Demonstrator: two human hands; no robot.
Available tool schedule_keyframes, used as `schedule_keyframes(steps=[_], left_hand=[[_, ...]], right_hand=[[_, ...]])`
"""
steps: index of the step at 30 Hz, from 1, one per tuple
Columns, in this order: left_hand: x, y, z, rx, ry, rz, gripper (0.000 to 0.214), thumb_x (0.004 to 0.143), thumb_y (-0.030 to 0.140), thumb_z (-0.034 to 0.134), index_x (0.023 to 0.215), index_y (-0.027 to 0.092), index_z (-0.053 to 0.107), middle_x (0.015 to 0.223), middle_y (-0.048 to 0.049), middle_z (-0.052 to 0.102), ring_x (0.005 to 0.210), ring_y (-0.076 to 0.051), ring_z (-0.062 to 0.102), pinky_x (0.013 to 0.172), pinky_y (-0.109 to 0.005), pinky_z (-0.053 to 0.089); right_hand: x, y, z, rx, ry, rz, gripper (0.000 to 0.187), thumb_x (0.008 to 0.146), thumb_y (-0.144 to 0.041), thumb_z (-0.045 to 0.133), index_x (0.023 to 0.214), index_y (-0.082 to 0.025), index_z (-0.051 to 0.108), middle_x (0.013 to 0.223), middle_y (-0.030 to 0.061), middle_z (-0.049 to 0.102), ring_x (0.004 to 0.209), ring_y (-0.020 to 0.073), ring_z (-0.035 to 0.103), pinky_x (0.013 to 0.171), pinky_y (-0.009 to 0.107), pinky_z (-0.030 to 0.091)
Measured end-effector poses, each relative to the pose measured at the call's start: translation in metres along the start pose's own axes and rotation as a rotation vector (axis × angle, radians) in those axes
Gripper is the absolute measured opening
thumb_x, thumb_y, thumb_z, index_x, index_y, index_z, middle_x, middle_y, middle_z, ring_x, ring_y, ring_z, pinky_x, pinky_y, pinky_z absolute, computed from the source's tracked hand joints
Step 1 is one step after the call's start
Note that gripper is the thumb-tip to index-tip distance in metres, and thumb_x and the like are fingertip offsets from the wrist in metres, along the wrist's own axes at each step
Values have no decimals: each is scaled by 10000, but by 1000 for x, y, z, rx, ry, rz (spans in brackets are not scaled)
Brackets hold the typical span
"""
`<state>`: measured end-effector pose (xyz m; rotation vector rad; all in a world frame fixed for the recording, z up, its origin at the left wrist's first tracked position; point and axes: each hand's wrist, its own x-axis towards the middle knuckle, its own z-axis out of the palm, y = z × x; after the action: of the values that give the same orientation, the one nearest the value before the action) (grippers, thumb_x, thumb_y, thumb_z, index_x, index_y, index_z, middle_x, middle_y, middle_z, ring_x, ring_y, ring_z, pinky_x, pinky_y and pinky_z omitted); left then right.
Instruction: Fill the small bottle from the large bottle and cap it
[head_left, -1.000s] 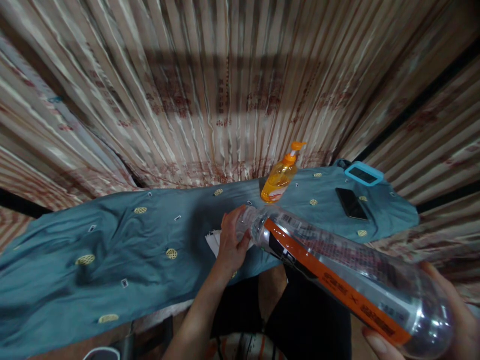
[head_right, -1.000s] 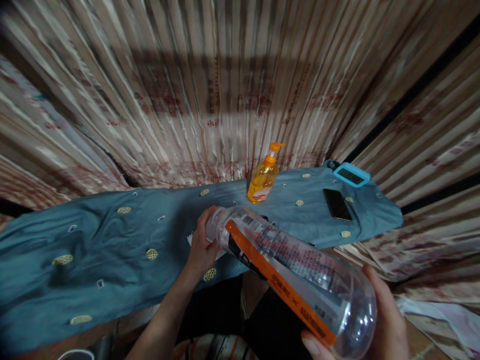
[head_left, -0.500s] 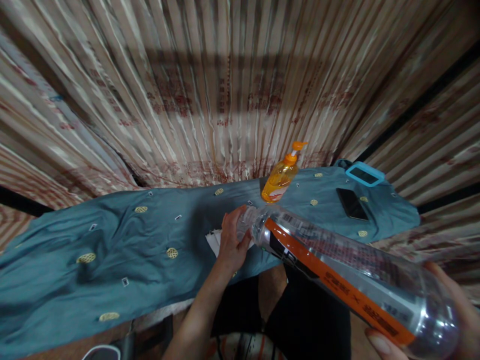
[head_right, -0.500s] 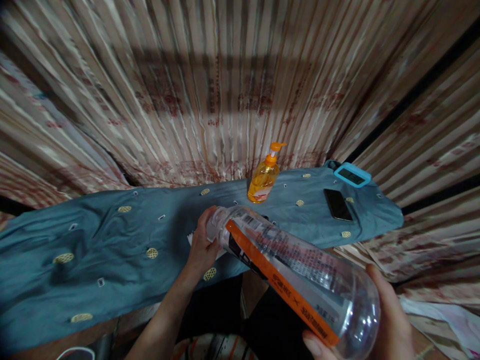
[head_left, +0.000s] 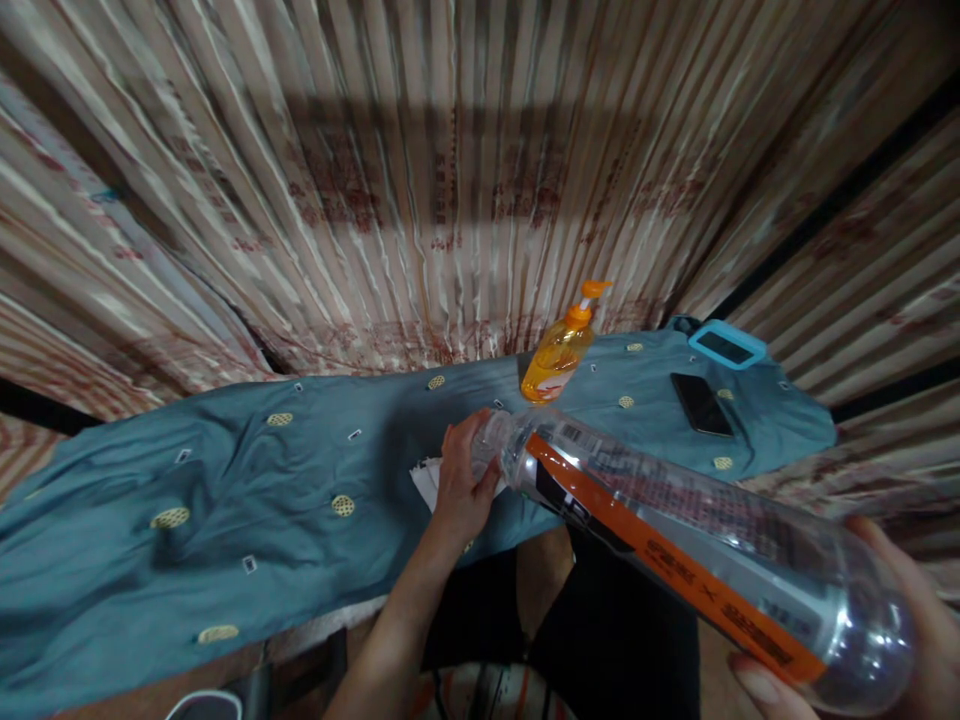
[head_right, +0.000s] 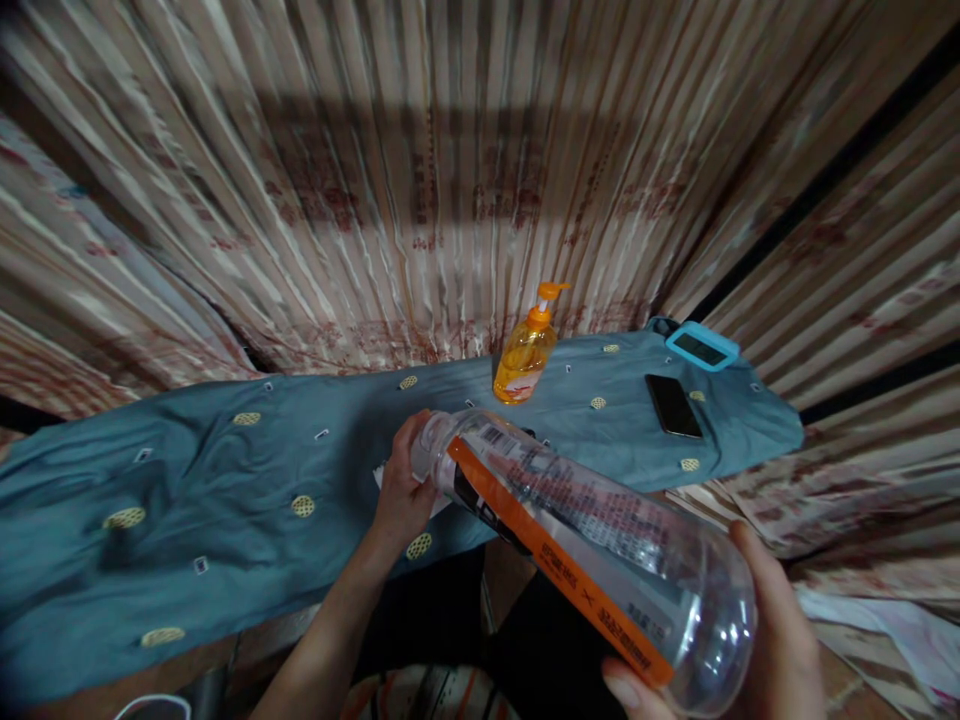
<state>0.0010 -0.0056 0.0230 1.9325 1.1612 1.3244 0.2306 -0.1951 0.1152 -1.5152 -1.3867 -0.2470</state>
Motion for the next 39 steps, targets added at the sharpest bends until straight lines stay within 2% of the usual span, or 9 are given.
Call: schedule_keyframes(steps=[7,10,14,18,22,29,33,35,39], left_hand=[[-1,0,2,-18,31,20,549,984,560,510,1410,213,492,1411,-170,640,1324,-316,621,1210,-626,372],[0,1,1,-13,25,9,576,979,599,506,1404,211,500,1410,-171,639,1328,-317,618,1210,-615,376],[0,2,0,-2,17,-2,597,979,636,475,1401,214,507,1411,-169,636,1323,-319,619,1200,-606,389],[0,2,0,6,6,-28,588,971,610,507,1401,209,511,1403,-165,637,1335,-318,606,1203,-590,392],[0,2,1,-6,19,-17,567,970,582,526,1398,211,517,1405,-164,633,1336,-322,603,1202,-606,386],[0,3,1,-10,16,-27,583,968,609,514,1392,209,515,1410,-167,636,1334,-315,610,1218,-604,371],[0,2,1,-26,24,-13,584,968,611,511,1391,208,511,1406,-171,637,1325,-318,617,1217,-616,369],[0,2,1,-29,25,-11,576,969,603,514,1390,210,513,1404,-170,639,1321,-317,621,1216,-616,369],[-1,2,1,-18,27,-28,552,967,564,545,1394,215,513,1407,-163,640,1336,-312,607,1217,-595,376]], right_hand=[[1,-2,-4,-38,-40,-9,975,731,-350,840,1587,-217,395,1634,26,431,1465,343,430,1206,456,322],[0,0,-6,-40,-69,-3,1051,691,-424,866,1597,-206,378,1647,37,413,1475,366,414,1204,454,324],[-2,-2,-3,-41,-25,39,1094,667,-506,874,1597,-205,381,1645,73,410,1479,421,396,1221,540,298],[-2,-7,1,-136,-18,30,1058,696,-499,867,1596,-222,385,1603,96,467,1430,422,465,1217,599,302],[-1,-13,2,-152,4,112,1001,742,-473,837,1600,-234,377,1601,107,469,1416,425,484,1200,635,323],[2,-14,2,-170,8,136,985,732,-500,831,1588,-266,403,1547,116,527,1321,439,554,1143,694,357],[2,-15,2,-161,12,179,1028,692,-531,852,1584,-279,408,1551,127,520,1328,487,534,1108,764,346],[3,-15,2,-154,15,192,1020,708,-518,845,1591,-279,395,1580,125,490,1346,485,523,1111,758,352],[5,-15,2,-193,-23,117,980,750,-483,825,1598,-276,379,1581,107,495,1354,422,537,1161,674,355]])
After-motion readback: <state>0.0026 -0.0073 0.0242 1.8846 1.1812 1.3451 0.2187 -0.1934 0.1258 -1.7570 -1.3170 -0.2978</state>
